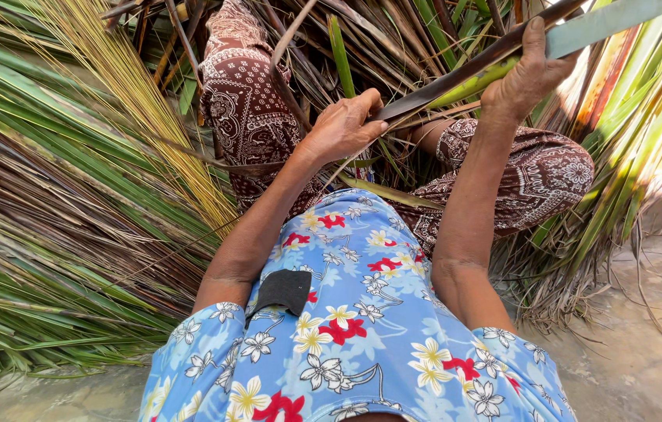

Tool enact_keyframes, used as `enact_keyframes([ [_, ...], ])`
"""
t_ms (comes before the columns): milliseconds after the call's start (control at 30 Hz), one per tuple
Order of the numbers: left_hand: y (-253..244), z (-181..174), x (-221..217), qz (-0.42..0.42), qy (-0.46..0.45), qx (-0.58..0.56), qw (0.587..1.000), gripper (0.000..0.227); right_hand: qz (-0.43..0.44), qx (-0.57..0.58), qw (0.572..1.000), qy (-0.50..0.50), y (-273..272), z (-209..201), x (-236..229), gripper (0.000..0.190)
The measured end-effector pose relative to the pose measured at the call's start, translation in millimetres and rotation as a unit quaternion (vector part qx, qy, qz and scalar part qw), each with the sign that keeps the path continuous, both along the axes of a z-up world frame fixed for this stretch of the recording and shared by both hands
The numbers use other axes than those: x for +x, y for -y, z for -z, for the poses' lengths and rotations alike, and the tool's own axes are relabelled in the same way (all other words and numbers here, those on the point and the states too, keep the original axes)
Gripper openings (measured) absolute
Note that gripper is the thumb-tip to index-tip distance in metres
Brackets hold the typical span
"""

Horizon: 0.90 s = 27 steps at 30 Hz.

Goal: The person strips the center rib from palm leaves using a knife and their hands while sitting among a large pile of palm fronds.

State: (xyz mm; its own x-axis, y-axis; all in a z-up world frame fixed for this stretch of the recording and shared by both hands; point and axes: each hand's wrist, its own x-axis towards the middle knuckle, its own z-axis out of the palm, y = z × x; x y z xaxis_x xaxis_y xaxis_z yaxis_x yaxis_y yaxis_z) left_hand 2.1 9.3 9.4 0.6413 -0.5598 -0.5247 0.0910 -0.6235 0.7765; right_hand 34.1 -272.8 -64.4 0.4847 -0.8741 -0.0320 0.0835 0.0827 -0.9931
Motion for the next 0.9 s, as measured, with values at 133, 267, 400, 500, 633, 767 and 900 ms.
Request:
enact_keyframes([
  [133, -3.4, -7.1, 5.1, -0.023, -0.049, -0.085, 0.995, 0.016, 0.039, 0.032, 0.998, -0.024, 10.7, 5.5, 9.0, 0.066],
  [267, -1.3, 0.1, 11.4, -0.061, -0.055, -0.087, 0.993, 0.007, -0.104, 0.022, 0.988, -0.109, -14.3, -53.0, 9.6, 0.063],
  [400, -1.3, 1.6, 19.9, -0.139, -0.106, -0.097, 0.98, 0.017, -0.279, 0.083, 0.952, -0.096, -19.0, -89.3, -11.8, 0.056],
  [500, -4.1, -11.3, 25.3, -0.162, -0.078, -0.095, 0.979, 0.008, -0.408, -0.277, 0.842, -0.219, -30.3, -137.5, -39.5, 0.041],
  [633, -6.2, -22.9, 29.7, -0.17, -0.058, -0.086, 0.98, 0.003, -0.44, -0.542, 0.677, -0.235, -46.5, -172.7, -73.0, 0.028],
  [767, 0.5, -6.8, 25.4, -0.157, -0.017, -0.083, 0.984, 0.003, -0.376, -0.711, 0.432, -0.408, -58.1, -168.4, -89.5, 0.043],
  [900, 13.5, 10.0, 21.3, -0.133, 0.033, -0.016, 0.99, 0.013, -0.355, -0.752, 0.347, -0.433, -81.0, -166.9, -84.2, 0.039],
])
